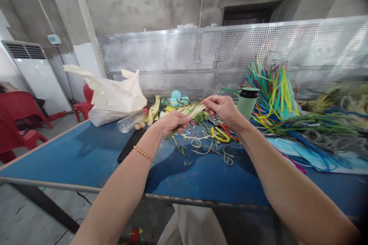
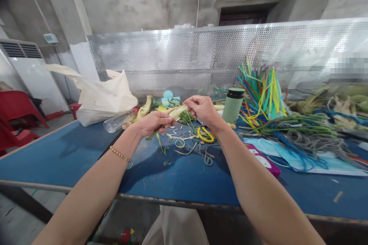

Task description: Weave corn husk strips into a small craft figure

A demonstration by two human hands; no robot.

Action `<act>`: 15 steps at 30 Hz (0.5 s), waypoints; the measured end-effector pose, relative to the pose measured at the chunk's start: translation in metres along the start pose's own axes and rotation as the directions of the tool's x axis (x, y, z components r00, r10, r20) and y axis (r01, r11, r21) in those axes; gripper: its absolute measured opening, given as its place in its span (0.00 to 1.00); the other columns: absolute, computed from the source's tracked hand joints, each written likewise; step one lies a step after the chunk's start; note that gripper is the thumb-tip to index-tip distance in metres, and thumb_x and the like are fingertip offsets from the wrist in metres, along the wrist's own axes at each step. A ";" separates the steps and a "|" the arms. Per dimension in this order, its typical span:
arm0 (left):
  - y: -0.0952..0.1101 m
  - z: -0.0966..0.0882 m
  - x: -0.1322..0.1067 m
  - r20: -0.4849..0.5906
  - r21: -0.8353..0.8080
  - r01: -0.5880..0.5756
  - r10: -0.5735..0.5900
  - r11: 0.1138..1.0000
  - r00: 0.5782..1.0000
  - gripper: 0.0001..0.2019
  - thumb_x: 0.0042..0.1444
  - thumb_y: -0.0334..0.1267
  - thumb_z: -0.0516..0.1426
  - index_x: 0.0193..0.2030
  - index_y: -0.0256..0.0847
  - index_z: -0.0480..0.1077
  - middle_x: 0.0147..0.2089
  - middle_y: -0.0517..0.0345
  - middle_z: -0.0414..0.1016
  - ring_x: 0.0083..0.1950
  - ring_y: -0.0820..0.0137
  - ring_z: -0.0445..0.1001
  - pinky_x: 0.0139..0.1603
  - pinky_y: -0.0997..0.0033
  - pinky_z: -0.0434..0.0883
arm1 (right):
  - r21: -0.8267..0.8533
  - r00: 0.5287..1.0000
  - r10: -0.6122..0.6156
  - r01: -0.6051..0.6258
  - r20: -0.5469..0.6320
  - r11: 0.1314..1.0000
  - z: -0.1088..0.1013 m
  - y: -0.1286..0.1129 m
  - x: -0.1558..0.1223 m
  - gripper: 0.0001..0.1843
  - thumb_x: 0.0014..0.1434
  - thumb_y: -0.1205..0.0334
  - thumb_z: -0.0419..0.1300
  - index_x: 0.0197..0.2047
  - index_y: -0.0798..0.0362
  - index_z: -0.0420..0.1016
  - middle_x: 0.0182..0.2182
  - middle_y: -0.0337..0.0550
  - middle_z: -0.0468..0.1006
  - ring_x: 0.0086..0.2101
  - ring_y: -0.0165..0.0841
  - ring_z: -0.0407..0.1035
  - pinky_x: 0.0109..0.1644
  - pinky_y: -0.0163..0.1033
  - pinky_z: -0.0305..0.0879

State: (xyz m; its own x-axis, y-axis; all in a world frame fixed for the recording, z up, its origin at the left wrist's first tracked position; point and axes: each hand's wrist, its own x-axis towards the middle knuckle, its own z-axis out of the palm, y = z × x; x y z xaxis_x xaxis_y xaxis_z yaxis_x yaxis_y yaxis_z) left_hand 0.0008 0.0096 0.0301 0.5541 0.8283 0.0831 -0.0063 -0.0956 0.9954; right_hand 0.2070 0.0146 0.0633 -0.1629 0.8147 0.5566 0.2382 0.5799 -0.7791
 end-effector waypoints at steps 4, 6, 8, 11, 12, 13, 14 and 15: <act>0.002 0.003 0.001 -0.108 0.025 -0.029 0.031 0.999 0.994 0.12 0.59 0.33 0.57 0.26 0.31 0.72 0.19 0.63 0.57 0.16 0.84 0.50 0.18 0.78 0.47 | 0.076 0.999 0.027 -0.024 -0.037 0.997 -0.001 0.002 0.002 0.19 0.55 0.46 0.64 0.34 0.57 0.76 0.20 0.36 0.68 0.17 0.22 0.57 0.18 0.30 0.55; 0.003 0.004 0.001 -0.137 0.017 -0.055 0.056 0.998 0.989 0.12 0.59 0.33 0.57 0.25 0.31 0.71 0.18 0.64 0.56 0.16 0.84 0.49 0.18 0.79 0.46 | 0.128 0.996 0.058 -0.050 -0.064 0.991 -0.002 0.004 0.004 0.25 0.58 0.40 0.60 0.39 0.57 0.76 0.21 0.38 0.70 0.18 0.23 0.59 0.19 0.30 0.57; 0.004 0.005 0.001 -0.143 0.008 -0.074 0.074 0.997 0.987 0.12 0.59 0.34 0.58 0.25 0.32 0.70 0.18 0.64 0.57 0.16 0.84 0.49 0.18 0.79 0.46 | 0.153 0.994 0.092 -0.081 -0.064 0.985 -0.002 0.005 0.005 0.30 0.59 0.35 0.54 0.41 0.56 0.75 0.23 0.41 0.72 0.18 0.24 0.61 0.19 0.31 0.59; 0.004 0.005 0.001 -0.145 0.002 -0.074 0.073 0.997 0.987 0.12 0.58 0.35 0.59 0.25 0.32 0.70 0.18 0.64 0.57 0.16 0.84 0.49 0.18 0.79 0.46 | 0.137 0.995 0.099 -0.098 0.001 0.986 0.002 0.007 0.004 0.34 0.58 0.30 0.50 0.42 0.55 0.74 0.23 0.42 0.72 0.19 0.26 0.63 0.20 0.33 0.60; 0.004 0.005 0.001 -0.145 0.000 -0.071 0.070 0.997 0.987 0.12 0.58 0.35 0.59 0.25 0.32 0.70 0.18 0.64 0.57 0.16 0.84 0.49 0.18 0.79 0.46 | 0.121 0.997 0.078 -0.079 0.018 0.989 0.004 0.007 0.003 0.33 0.57 0.31 0.53 0.42 0.55 0.74 0.22 0.40 0.71 0.19 0.27 0.63 0.20 0.33 0.61; 0.004 0.005 0.001 -0.144 0.000 -0.065 0.064 0.998 0.987 0.12 0.58 0.35 0.59 0.25 0.32 0.70 0.18 0.64 0.57 0.16 0.84 0.49 0.18 0.79 0.46 | 0.101 0.999 0.046 -0.047 0.015 0.994 0.006 0.006 0.002 0.31 0.56 0.32 0.56 0.41 0.55 0.74 0.20 0.38 0.70 0.19 0.27 0.63 0.20 0.33 0.61; 0.004 0.006 0.000 -0.143 0.001 -0.058 0.058 0.998 0.988 0.12 0.59 0.34 0.58 0.25 0.32 0.70 0.18 0.64 0.57 0.16 0.84 0.49 0.18 0.79 0.46 | 0.078 1.000 0.010 -0.009 -0.005 0.997 0.008 0.006 0.000 0.29 0.54 0.35 0.60 0.40 0.55 0.74 0.19 0.36 0.69 0.18 0.26 0.62 0.21 0.32 0.60; 0.004 0.006 0.000 -0.139 0.003 -0.051 0.051 0.999 0.989 0.12 0.59 0.33 0.57 0.25 0.32 0.70 0.18 0.64 0.56 0.16 0.84 0.49 0.18 0.79 0.46 | 0.053 0.999 -0.026 0.028 -0.040 0.998 0.011 0.006 -0.001 0.26 0.53 0.38 0.63 0.38 0.55 0.74 0.18 0.35 0.67 0.18 0.25 0.61 0.21 0.32 0.60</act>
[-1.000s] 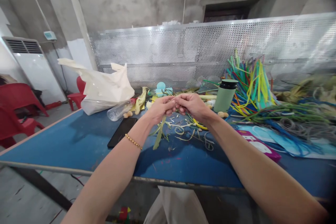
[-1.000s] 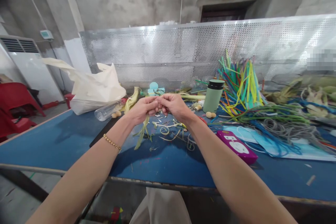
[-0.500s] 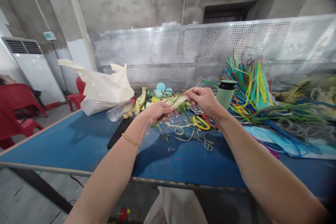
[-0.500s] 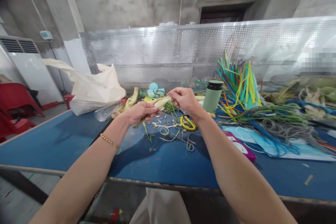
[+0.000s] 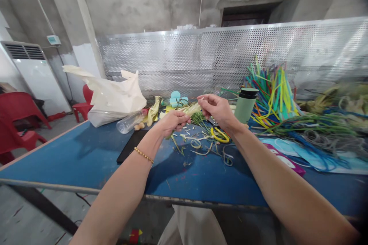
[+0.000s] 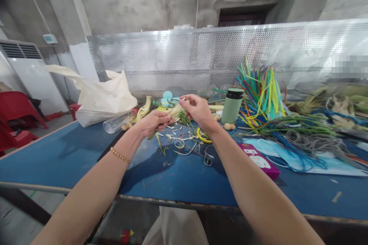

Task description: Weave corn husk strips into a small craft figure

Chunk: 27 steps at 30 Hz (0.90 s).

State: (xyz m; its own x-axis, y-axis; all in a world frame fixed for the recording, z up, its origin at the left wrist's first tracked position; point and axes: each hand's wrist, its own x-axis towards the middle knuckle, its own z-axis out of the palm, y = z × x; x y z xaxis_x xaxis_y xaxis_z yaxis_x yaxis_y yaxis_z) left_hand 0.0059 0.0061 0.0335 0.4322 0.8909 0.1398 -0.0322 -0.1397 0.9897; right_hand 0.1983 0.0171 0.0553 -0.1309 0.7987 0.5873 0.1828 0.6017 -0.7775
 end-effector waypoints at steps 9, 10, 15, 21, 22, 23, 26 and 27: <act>0.005 0.003 -0.003 0.049 -0.020 0.031 -0.030 0.999 0.998 0.13 0.60 0.33 0.57 0.25 0.31 0.69 0.17 0.65 0.55 0.15 0.85 0.47 0.18 0.78 0.44 | -0.096 0.988 -0.026 0.011 -0.155 0.995 0.005 0.000 0.000 0.18 0.56 0.47 0.62 0.30 0.56 0.76 0.18 0.37 0.70 0.18 0.25 0.62 0.21 0.31 0.59; 0.005 0.003 -0.003 0.052 -0.024 0.030 -0.029 0.999 0.998 0.13 0.60 0.33 0.57 0.25 0.31 0.69 0.17 0.65 0.55 0.15 0.85 0.46 0.18 0.78 0.44 | -0.091 0.987 -0.022 0.007 -0.161 0.996 0.004 0.000 0.000 0.19 0.57 0.47 0.61 0.31 0.57 0.76 0.18 0.37 0.70 0.18 0.25 0.62 0.21 0.31 0.59; 0.002 -0.001 0.000 0.031 -0.041 0.024 -0.022 0.999 0.999 0.13 0.60 0.32 0.56 0.25 0.31 0.69 0.17 0.65 0.54 0.15 0.85 0.46 0.18 0.78 0.43 | 0.080 0.970 0.017 0.003 -0.241 0.997 -0.008 0.001 0.005 0.21 0.59 0.43 0.59 0.34 0.55 0.73 0.19 0.36 0.69 0.16 0.24 0.61 0.18 0.30 0.58; -0.001 -0.005 0.003 -0.011 -0.066 0.011 -0.011 0.998 1.000 0.12 0.60 0.31 0.55 0.26 0.32 0.69 0.17 0.66 0.55 0.15 0.84 0.45 0.18 0.78 0.43 | 0.180 0.988 0.153 -0.150 -0.001 0.972 -0.011 0.003 0.006 0.26 0.50 0.38 0.65 0.33 0.57 0.73 0.23 0.40 0.73 0.18 0.24 0.63 0.17 0.30 0.59; -0.001 -0.005 0.003 -0.010 -0.067 0.013 -0.014 0.998 1.000 0.12 0.60 0.31 0.55 0.26 0.32 0.69 0.17 0.66 0.55 0.15 0.84 0.45 0.18 0.78 0.43 | 0.169 0.991 0.135 -0.135 0.013 0.976 -0.009 0.002 0.004 0.25 0.48 0.41 0.68 0.31 0.56 0.73 0.22 0.39 0.72 0.18 0.23 0.62 0.17 0.30 0.59; -0.001 -0.005 0.003 -0.006 -0.068 0.015 -0.015 0.998 1.000 0.11 0.60 0.31 0.55 0.26 0.32 0.69 0.17 0.66 0.55 0.15 0.85 0.45 0.18 0.78 0.43 | 0.156 0.994 0.108 -0.107 0.003 0.982 -0.006 0.001 0.003 0.24 0.46 0.43 0.70 0.30 0.56 0.72 0.21 0.38 0.72 0.17 0.23 0.61 0.17 0.30 0.59; 0.000 -0.003 0.002 0.016 -0.067 0.015 -0.014 0.998 1.000 0.12 0.60 0.31 0.55 0.26 0.31 0.68 0.18 0.66 0.54 0.15 0.85 0.46 0.18 0.78 0.44 | 0.103 0.995 0.048 -0.039 -0.083 0.994 0.001 -0.002 -0.001 0.21 0.48 0.46 0.70 0.27 0.56 0.71 0.20 0.37 0.71 0.17 0.22 0.61 0.18 0.30 0.60; 0.001 -0.003 0.001 0.024 -0.067 0.015 -0.013 0.998 1.000 0.12 0.60 0.31 0.55 0.26 0.31 0.69 0.18 0.66 0.55 0.15 0.85 0.46 0.19 0.78 0.44 | 0.081 0.994 0.040 -0.032 -0.101 0.996 0.002 -0.003 -0.001 0.21 0.49 0.47 0.69 0.26 0.56 0.71 0.20 0.37 0.70 0.17 0.23 0.61 0.18 0.30 0.60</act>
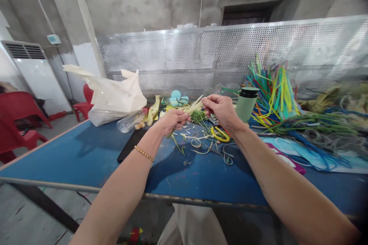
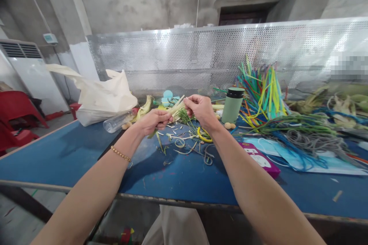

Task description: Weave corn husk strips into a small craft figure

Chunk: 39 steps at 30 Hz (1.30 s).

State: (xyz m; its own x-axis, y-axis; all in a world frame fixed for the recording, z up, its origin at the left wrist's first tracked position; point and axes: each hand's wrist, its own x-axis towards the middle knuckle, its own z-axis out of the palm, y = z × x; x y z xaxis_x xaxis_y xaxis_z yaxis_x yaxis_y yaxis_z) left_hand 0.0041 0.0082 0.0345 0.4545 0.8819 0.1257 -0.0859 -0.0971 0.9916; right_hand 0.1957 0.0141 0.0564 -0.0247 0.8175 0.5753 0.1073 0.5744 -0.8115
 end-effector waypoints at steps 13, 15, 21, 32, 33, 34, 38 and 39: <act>-0.004 -0.002 0.003 0.088 -0.146 0.008 0.005 0.989 0.996 0.10 0.60 0.33 0.57 0.28 0.31 0.69 0.20 0.64 0.58 0.17 0.85 0.49 0.19 0.79 0.47 | 0.088 0.974 0.086 -0.106 0.208 0.990 0.006 0.007 -0.002 0.23 0.50 0.43 0.68 0.33 0.55 0.72 0.19 0.34 0.68 0.16 0.22 0.57 0.16 0.30 0.55; -0.005 -0.001 0.004 0.118 -0.163 0.002 0.017 0.987 0.993 0.10 0.58 0.35 0.59 0.28 0.31 0.70 0.21 0.63 0.59 0.17 0.84 0.50 0.19 0.79 0.48 | 0.062 0.945 0.067 -0.092 0.320 0.994 0.013 0.010 -0.006 0.20 0.51 0.46 0.68 0.33 0.56 0.75 0.18 0.34 0.68 0.15 0.21 0.55 0.16 0.30 0.53; -0.005 0.001 0.000 0.204 -0.146 0.050 -0.019 0.988 0.979 0.09 0.54 0.37 0.63 0.34 0.29 0.74 0.26 0.57 0.67 0.25 0.80 0.63 0.26 0.77 0.61 | 0.017 0.949 0.017 -0.023 0.315 1.000 0.014 0.009 -0.007 0.19 0.56 0.48 0.64 0.31 0.58 0.77 0.14 0.34 0.66 0.15 0.22 0.58 0.17 0.31 0.54; -0.009 -0.003 0.002 0.272 -0.146 0.071 -0.029 0.987 0.962 0.06 0.56 0.30 0.60 0.39 0.28 0.75 0.31 0.50 0.72 0.32 0.74 0.69 0.36 0.71 0.68 | 0.135 0.959 0.008 -0.048 0.282 0.990 -0.003 0.016 0.003 0.16 0.53 0.51 0.68 0.33 0.57 0.78 0.15 0.33 0.64 0.16 0.22 0.56 0.17 0.32 0.55; -0.009 -0.004 0.002 0.275 -0.152 0.065 -0.021 0.986 0.961 0.06 0.56 0.30 0.60 0.40 0.28 0.75 0.31 0.51 0.72 0.32 0.74 0.69 0.36 0.71 0.68 | 0.140 0.960 0.002 -0.043 0.279 0.989 -0.003 0.016 0.003 0.16 0.53 0.51 0.68 0.33 0.58 0.78 0.15 0.33 0.64 0.16 0.22 0.56 0.17 0.32 0.55; -0.010 -0.004 0.003 0.277 -0.155 0.061 -0.016 0.986 0.961 0.07 0.56 0.30 0.60 0.40 0.29 0.75 0.31 0.50 0.72 0.33 0.74 0.70 0.36 0.72 0.68 | 0.143 0.962 -0.002 -0.038 0.274 0.989 -0.003 0.016 0.003 0.17 0.53 0.50 0.68 0.33 0.58 0.78 0.15 0.33 0.64 0.16 0.22 0.56 0.17 0.32 0.54; -0.008 -0.005 0.002 0.267 -0.142 0.080 -0.040 0.987 0.963 0.06 0.55 0.30 0.61 0.39 0.28 0.75 0.35 0.48 0.75 0.33 0.75 0.71 0.36 0.72 0.68 | 0.133 0.961 0.002 -0.040 0.276 0.990 -0.003 0.015 0.003 0.17 0.53 0.50 0.67 0.33 0.58 0.78 0.14 0.33 0.64 0.16 0.22 0.56 0.18 0.32 0.54; -0.007 -0.004 0.002 0.269 -0.135 0.087 -0.048 0.987 0.962 0.06 0.55 0.30 0.62 0.38 0.28 0.75 0.35 0.48 0.75 0.32 0.75 0.71 0.37 0.72 0.69 | 0.132 0.959 0.003 -0.042 0.282 0.990 -0.003 0.015 0.003 0.17 0.53 0.50 0.67 0.33 0.58 0.78 0.14 0.33 0.63 0.16 0.23 0.55 0.18 0.32 0.54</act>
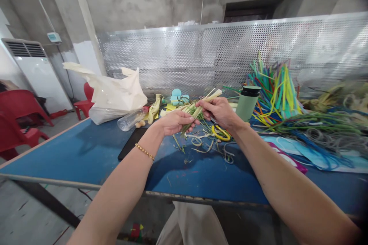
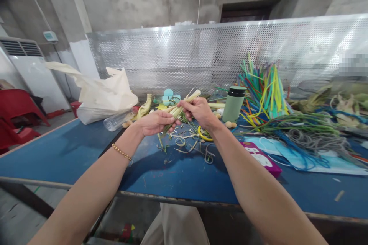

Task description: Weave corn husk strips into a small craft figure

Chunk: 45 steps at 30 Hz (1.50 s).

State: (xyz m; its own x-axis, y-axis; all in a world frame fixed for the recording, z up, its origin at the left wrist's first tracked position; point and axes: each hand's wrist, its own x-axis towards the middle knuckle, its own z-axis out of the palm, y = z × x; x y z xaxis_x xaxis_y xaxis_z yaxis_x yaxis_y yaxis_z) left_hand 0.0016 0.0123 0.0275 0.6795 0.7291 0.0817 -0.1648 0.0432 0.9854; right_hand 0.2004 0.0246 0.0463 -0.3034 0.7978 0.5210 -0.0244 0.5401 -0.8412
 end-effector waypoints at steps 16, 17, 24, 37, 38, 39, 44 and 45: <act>0.000 0.005 -0.001 -0.075 0.252 0.001 0.019 0.968 0.997 0.08 0.51 0.36 0.64 0.31 0.31 0.78 0.30 0.49 0.77 0.30 0.74 0.70 0.36 0.70 0.65 | 0.011 0.998 0.044 -0.044 0.040 0.999 0.006 -0.009 -0.004 0.17 0.53 0.49 0.67 0.33 0.57 0.78 0.14 0.32 0.63 0.16 0.22 0.55 0.18 0.32 0.53; -0.001 0.005 0.001 -0.100 0.243 -0.019 0.044 0.970 0.994 0.07 0.51 0.36 0.64 0.31 0.31 0.79 0.31 0.50 0.77 0.30 0.75 0.69 0.36 0.70 0.64 | 0.033 0.998 0.053 -0.054 0.018 0.998 0.007 -0.010 -0.003 0.17 0.53 0.49 0.68 0.34 0.57 0.78 0.15 0.32 0.64 0.16 0.22 0.56 0.18 0.32 0.54; -0.007 0.005 0.012 -0.378 -0.088 -0.195 0.149 0.977 0.914 0.08 0.50 0.38 0.65 0.35 0.36 0.79 0.37 0.53 0.77 0.36 0.72 0.70 0.39 0.70 0.63 | 0.004 0.993 0.116 -0.115 -0.030 0.993 0.017 0.002 0.001 0.20 0.53 0.45 0.66 0.33 0.56 0.79 0.30 0.45 0.78 0.30 0.29 0.71 0.32 0.33 0.68; -0.016 0.006 0.021 -0.451 -0.160 -0.255 0.160 0.954 0.878 0.13 0.48 0.41 0.67 0.38 0.36 0.76 0.25 0.61 0.69 0.26 0.76 0.66 0.33 0.72 0.64 | 0.184 0.955 0.231 -0.265 0.187 0.947 0.036 0.020 -0.003 0.17 0.51 0.50 0.67 0.30 0.58 0.74 0.24 0.41 0.74 0.25 0.27 0.66 0.30 0.33 0.62; -0.017 0.006 0.021 -0.432 -0.162 -0.248 0.157 0.955 0.888 0.13 0.48 0.41 0.66 0.39 0.37 0.76 0.26 0.60 0.70 0.27 0.75 0.68 0.33 0.72 0.65 | 0.144 0.960 0.226 -0.249 0.164 0.958 0.036 0.021 -0.003 0.18 0.51 0.50 0.67 0.28 0.58 0.74 0.22 0.40 0.73 0.24 0.26 0.65 0.29 0.33 0.60; -0.017 0.005 0.021 -0.413 -0.163 -0.237 0.153 0.958 0.898 0.13 0.49 0.41 0.66 0.40 0.37 0.76 0.26 0.60 0.70 0.29 0.74 0.69 0.34 0.72 0.65 | 0.104 0.965 0.218 -0.234 0.145 0.967 0.035 0.021 -0.003 0.17 0.51 0.50 0.66 0.27 0.58 0.73 0.20 0.39 0.71 0.22 0.26 0.63 0.27 0.33 0.59; -0.008 0.007 0.013 -0.419 -0.087 -0.170 0.118 0.982 0.900 0.14 0.50 0.43 0.65 0.41 0.38 0.76 0.32 0.55 0.75 0.33 0.71 0.73 0.35 0.71 0.65 | -0.086 0.977 0.195 -0.188 0.083 0.978 0.024 0.011 -0.001 0.14 0.53 0.59 0.61 0.20 0.55 0.67 0.16 0.36 0.66 0.18 0.24 0.58 0.23 0.32 0.53; -0.004 0.008 0.010 -0.455 -0.008 -0.142 0.123 0.990 0.882 0.12 0.51 0.43 0.64 0.38 0.36 0.76 0.32 0.53 0.75 0.32 0.70 0.72 0.34 0.71 0.65 | -0.119 0.978 0.202 -0.193 0.061 0.974 0.020 0.010 0.000 0.12 0.53 0.61 0.59 0.21 0.55 0.68 0.15 0.35 0.65 0.18 0.24 0.57 0.22 0.32 0.52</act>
State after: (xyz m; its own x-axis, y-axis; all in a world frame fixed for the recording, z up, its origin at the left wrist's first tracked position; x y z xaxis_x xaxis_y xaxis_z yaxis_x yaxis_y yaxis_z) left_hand 0.0149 0.0139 0.0259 0.2536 0.9592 0.1254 -0.2653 -0.0557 0.9626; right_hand 0.1811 0.0241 0.0350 -0.3595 0.8725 0.3310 0.1485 0.4037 -0.9028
